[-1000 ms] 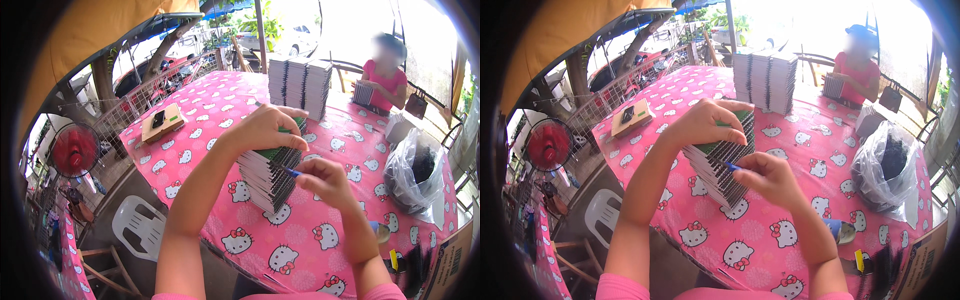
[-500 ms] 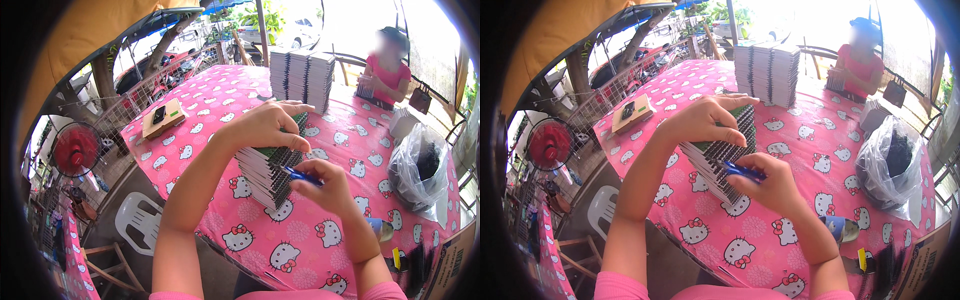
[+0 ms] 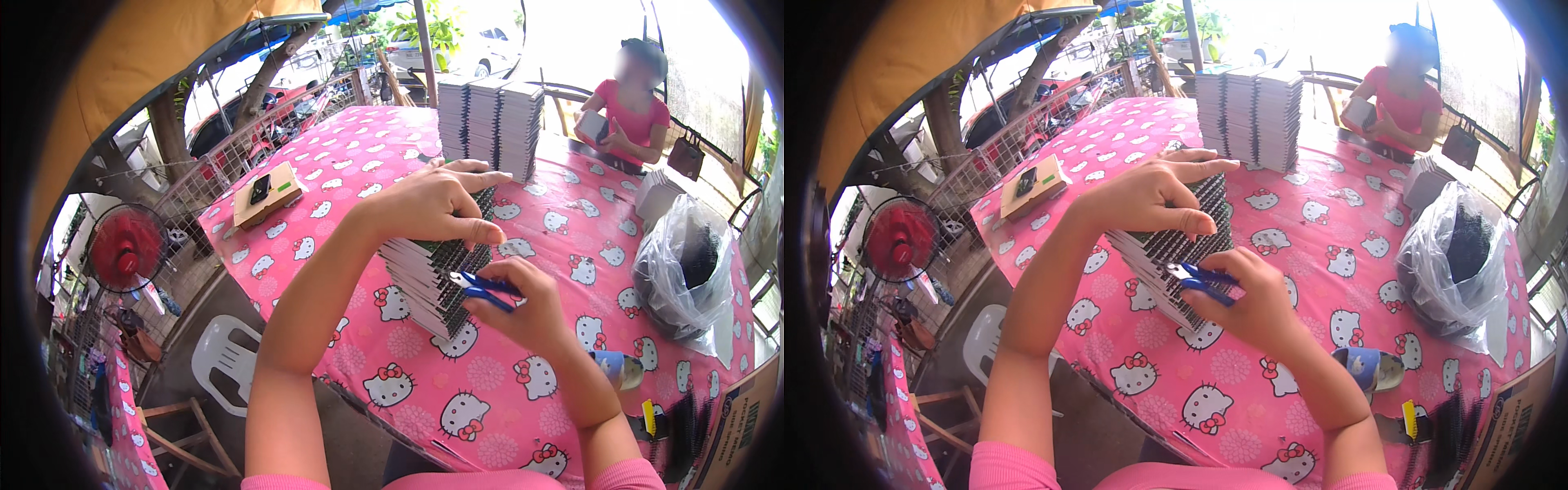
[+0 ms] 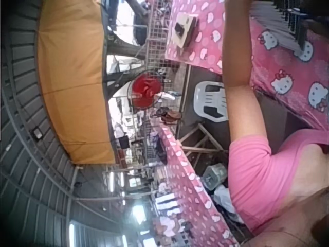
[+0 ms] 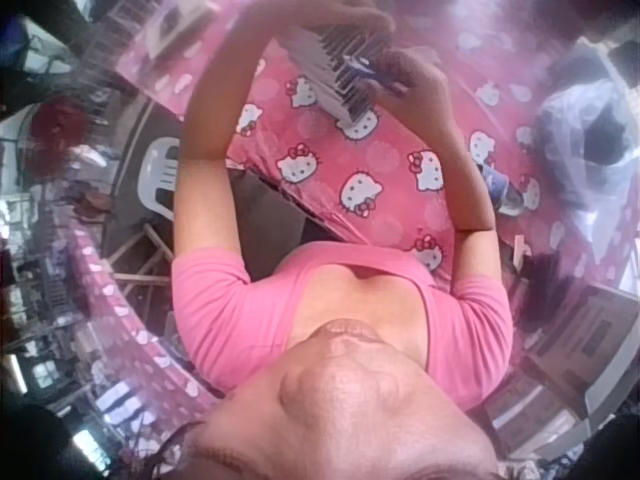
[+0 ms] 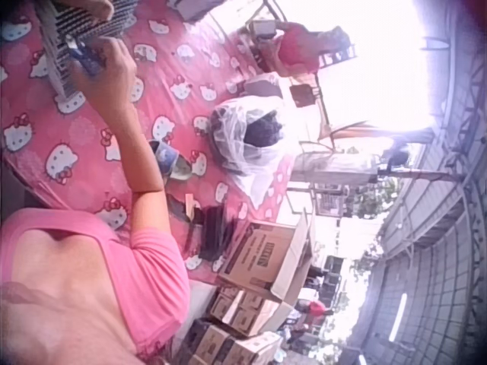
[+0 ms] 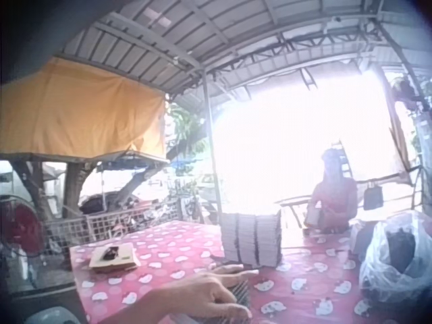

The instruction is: The person assembles small green booklets by hand using a stapler and shears. The person staples the spine of individual booklets, trims excess material with shears, and stacks the completed booklets into a pile on the table.

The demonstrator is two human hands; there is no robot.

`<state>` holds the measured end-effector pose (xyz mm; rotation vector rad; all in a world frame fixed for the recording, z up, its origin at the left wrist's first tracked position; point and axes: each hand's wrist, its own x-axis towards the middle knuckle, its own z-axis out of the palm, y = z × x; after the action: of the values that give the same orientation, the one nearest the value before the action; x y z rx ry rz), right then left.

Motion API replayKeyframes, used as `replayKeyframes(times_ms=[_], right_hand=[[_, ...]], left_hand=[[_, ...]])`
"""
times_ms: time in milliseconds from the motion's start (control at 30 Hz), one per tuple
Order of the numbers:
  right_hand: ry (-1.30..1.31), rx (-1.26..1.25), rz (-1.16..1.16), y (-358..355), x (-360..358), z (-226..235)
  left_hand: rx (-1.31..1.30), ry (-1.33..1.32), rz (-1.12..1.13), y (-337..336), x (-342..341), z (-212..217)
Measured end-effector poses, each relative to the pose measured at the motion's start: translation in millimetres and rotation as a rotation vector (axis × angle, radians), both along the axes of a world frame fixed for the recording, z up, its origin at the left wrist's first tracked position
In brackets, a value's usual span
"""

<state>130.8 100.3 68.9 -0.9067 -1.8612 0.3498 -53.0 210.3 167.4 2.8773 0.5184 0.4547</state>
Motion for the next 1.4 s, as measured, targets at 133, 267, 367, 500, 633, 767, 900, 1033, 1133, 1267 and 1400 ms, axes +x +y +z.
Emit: replayKeyframes(times_ms=[133, 267, 367, 500, 633, 767, 900, 1033, 1133, 1267, 1400], right_hand=[[0.478, -1.106, 0.441, 8.5, 21.1, 22.6], [0.327, -0.582, 0.246, -4.5, 6.1, 0.3], [-0.022, 0.243, -0.169, -11.3, 3.3, -13.4], [0.040, -0.091, 0.011, -5.9, -2.5, -14.6], [0.638, -1.239, 0.705, 18.0, 28.5, -4.4], [0.339, -0.558, 0.254, 1.3, 9.9, -31.2], [-0.046, 0.200, -0.127, -9.7, 6.9, -28.8], [0.002, 0.132, -0.099, 0.2, -0.5, -26.4], [0.285, -0.601, 0.226, 6.0, 11.8, -24.6], [0.483, -0.996, 0.462, 16.1, 22.2, -23.3], [0.035, -0.128, 0.049, -3.0, 10.5, -26.4]], left_hand=[[-0.006, 0.014, 0.012, -5.3, 5.0, 2.3], [0.032, 0.083, 0.014, -5.0, 0.4, 4.4], [0.042, 0.079, 0.026, -4.5, 1.8, 3.8], [0.024, 0.046, 0.014, -0.9, -1.2, -1.3], [0.029, 0.098, 0.006, -5.8, 4.2, 5.9], [0.016, 0.094, 0.014, -5.0, 3.6, 1.5], [0.048, 0.211, 0.046, -7.6, 1.1, 11.9], [0.037, 0.195, 0.043, -6.9, 3.1, 8.3], [0.017, 0.172, 0.023, -8.4, 4.1, 8.5], [0.021, 0.158, 0.026, -10.3, 6.4, 9.3], [0.038, 0.138, 0.034, -11.1, 1.0, 7.7]])
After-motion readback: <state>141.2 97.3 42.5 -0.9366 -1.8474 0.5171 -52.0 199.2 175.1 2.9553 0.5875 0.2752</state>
